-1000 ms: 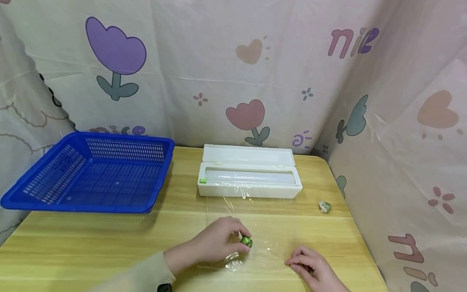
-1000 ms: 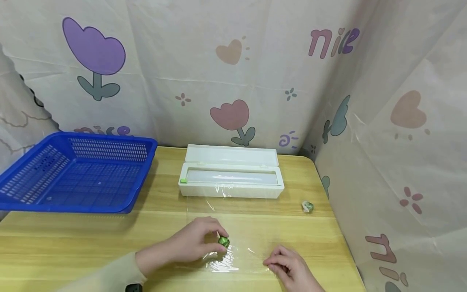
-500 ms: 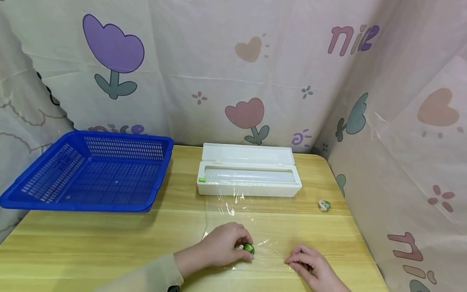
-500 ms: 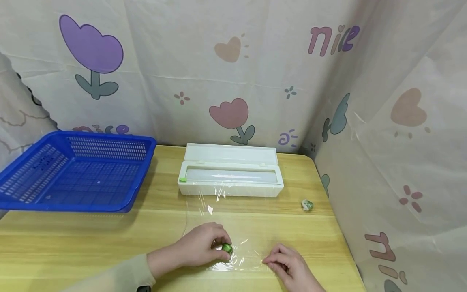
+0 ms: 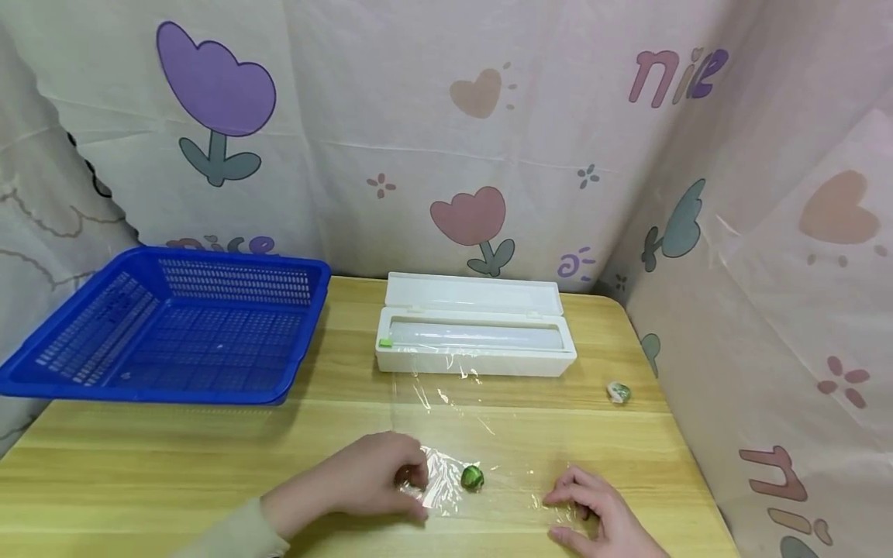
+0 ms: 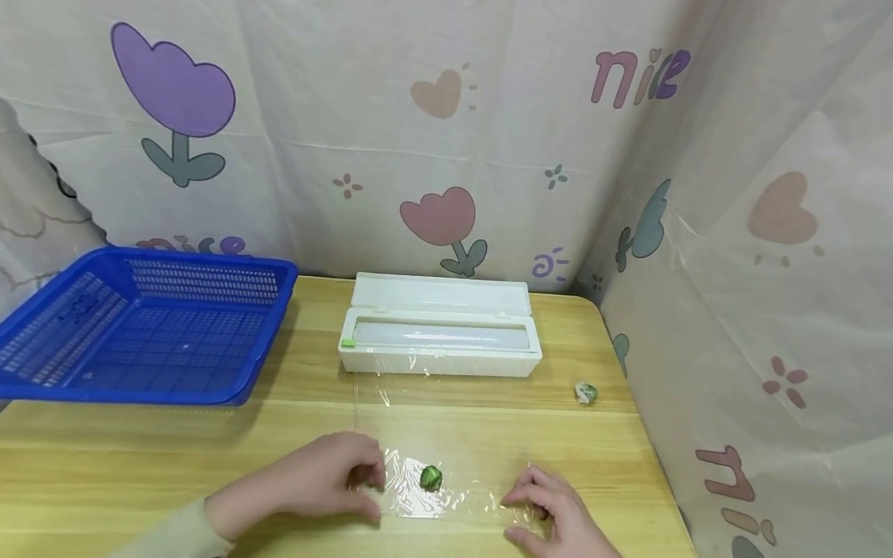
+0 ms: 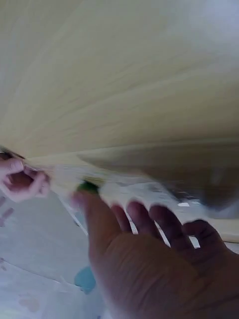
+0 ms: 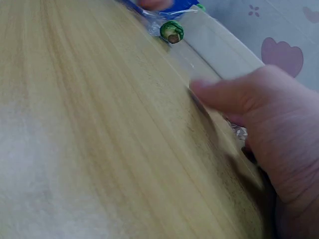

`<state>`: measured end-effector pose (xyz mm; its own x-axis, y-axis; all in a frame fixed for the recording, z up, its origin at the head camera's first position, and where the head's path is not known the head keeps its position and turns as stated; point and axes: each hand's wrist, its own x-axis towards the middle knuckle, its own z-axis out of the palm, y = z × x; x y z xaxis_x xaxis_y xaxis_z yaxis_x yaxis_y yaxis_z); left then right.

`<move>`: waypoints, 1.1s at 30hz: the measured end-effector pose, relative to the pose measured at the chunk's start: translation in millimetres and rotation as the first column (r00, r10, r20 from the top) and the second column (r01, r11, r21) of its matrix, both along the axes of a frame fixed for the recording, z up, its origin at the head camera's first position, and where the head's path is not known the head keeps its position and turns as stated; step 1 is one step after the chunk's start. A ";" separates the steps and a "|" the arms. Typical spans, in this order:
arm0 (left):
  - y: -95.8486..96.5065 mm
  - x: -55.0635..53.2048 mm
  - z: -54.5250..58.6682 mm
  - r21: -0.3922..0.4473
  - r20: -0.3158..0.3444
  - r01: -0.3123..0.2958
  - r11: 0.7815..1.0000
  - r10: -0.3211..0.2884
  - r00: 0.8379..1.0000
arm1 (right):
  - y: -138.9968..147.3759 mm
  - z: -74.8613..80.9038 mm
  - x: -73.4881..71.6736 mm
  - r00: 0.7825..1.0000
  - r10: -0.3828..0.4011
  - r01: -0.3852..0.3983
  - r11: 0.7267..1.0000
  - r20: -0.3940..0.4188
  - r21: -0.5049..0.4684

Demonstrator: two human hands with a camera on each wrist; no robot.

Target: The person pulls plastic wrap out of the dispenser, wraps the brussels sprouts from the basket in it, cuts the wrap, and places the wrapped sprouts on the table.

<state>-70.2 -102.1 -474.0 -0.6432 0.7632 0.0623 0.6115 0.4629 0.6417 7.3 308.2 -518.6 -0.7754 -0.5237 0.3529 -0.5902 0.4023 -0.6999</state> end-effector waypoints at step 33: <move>-38.5 3.5 -7.8 0.140 0.098 -0.236 0.962 0.224 0.970 | -29.1 26.8 -21.2 0.876 -0.426 0.419 0.904 0.227 0.081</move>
<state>-66.8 -140.6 -481.8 -0.8077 0.5801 0.1052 0.4432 0.4798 0.7572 -13.8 279.1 -491.8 -0.9831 -0.1348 0.1241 -0.1806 0.5982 -0.7807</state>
